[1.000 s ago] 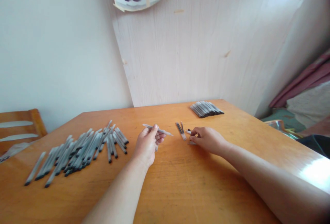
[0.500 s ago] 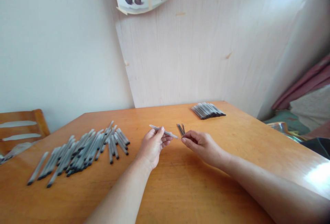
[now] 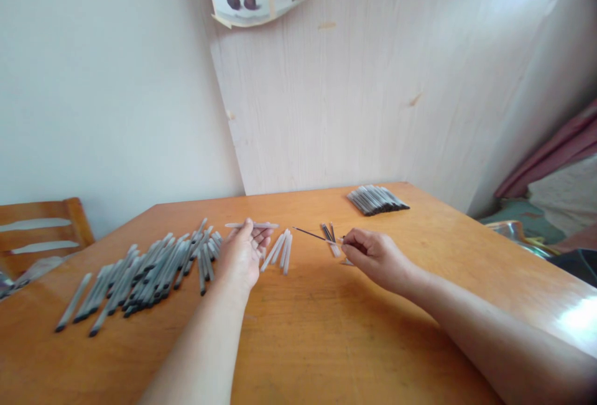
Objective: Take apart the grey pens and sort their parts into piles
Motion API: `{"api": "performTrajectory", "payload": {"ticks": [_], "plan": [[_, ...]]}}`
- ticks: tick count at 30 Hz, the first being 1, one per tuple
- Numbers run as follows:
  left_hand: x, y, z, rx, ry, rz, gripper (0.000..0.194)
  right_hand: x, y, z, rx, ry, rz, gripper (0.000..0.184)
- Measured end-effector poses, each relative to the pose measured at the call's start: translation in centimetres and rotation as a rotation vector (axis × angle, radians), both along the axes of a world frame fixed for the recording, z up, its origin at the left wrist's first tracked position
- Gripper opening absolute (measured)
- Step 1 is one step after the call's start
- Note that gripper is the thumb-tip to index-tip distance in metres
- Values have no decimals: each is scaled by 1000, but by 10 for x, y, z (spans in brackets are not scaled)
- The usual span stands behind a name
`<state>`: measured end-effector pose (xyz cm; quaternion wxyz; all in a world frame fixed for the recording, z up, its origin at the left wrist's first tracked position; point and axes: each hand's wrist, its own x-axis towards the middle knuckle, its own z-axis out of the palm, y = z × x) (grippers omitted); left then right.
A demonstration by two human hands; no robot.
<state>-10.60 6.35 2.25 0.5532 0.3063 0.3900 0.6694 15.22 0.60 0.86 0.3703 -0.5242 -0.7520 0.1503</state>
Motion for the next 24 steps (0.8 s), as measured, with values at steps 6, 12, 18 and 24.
{"api": "performTrajectory", "payload": {"ticks": [6, 12, 18, 24], "plan": [[-10, 5, -2, -18, 60, 70, 13, 4, 4, -2, 34, -83, -127, 19], [-9, 7, -10, -25, 153, 86, 24, 6, 6, -4, 37, -177, -260, 20], [-13, 9, -13, -53, 340, 151, 26, 4, 8, -6, 20, -356, -375, 22], [-16, 10, -14, -45, 559, 201, 20, -1, 10, -8, -19, -526, -400, 27]]}}
